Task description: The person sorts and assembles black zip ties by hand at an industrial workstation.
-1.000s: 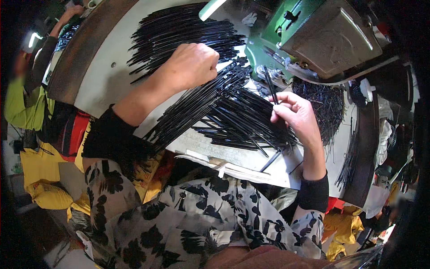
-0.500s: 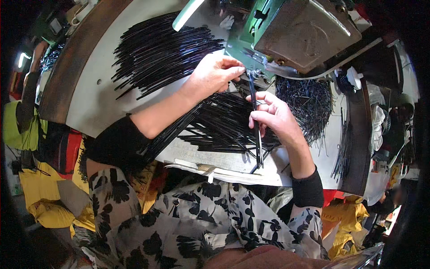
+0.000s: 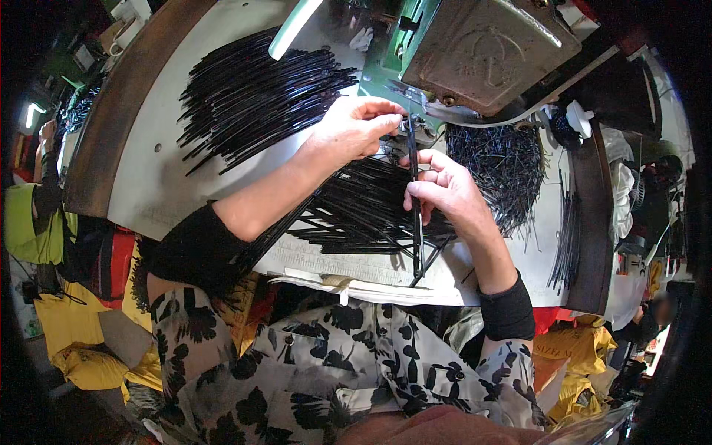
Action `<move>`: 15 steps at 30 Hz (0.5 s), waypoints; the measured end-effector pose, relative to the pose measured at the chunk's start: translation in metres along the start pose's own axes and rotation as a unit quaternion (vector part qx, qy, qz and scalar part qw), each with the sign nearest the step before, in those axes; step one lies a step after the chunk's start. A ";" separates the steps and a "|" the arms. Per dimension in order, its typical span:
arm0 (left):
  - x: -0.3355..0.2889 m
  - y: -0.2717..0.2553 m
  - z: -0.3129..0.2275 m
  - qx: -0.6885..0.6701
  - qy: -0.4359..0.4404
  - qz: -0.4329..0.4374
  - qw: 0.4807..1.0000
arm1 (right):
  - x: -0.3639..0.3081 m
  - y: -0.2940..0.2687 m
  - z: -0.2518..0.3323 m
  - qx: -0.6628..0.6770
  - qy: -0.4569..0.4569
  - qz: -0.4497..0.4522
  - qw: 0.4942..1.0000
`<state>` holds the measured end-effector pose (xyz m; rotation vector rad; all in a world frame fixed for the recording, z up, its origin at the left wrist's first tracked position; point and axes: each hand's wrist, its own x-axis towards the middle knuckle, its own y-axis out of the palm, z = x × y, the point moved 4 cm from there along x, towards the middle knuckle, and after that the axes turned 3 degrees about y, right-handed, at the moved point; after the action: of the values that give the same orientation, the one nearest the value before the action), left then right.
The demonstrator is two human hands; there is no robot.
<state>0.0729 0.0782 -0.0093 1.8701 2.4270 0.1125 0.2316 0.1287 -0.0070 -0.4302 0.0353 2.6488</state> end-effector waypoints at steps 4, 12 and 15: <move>0.004 0.001 0.002 0.090 0.051 -0.021 0.994 | 0.000 0.001 0.001 0.003 -0.010 -0.014 1.000; 0.016 0.003 -0.005 0.214 0.173 -0.020 0.961 | -0.003 -0.003 0.007 0.097 0.004 -0.005 0.995; 0.018 0.004 -0.005 0.212 0.163 -0.016 0.963 | -0.002 -0.005 0.006 0.108 0.003 -0.008 0.994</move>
<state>0.0718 0.0963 -0.0046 2.1222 2.8913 -0.1237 0.2342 0.1327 -0.0006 -0.3628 0.3164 2.5908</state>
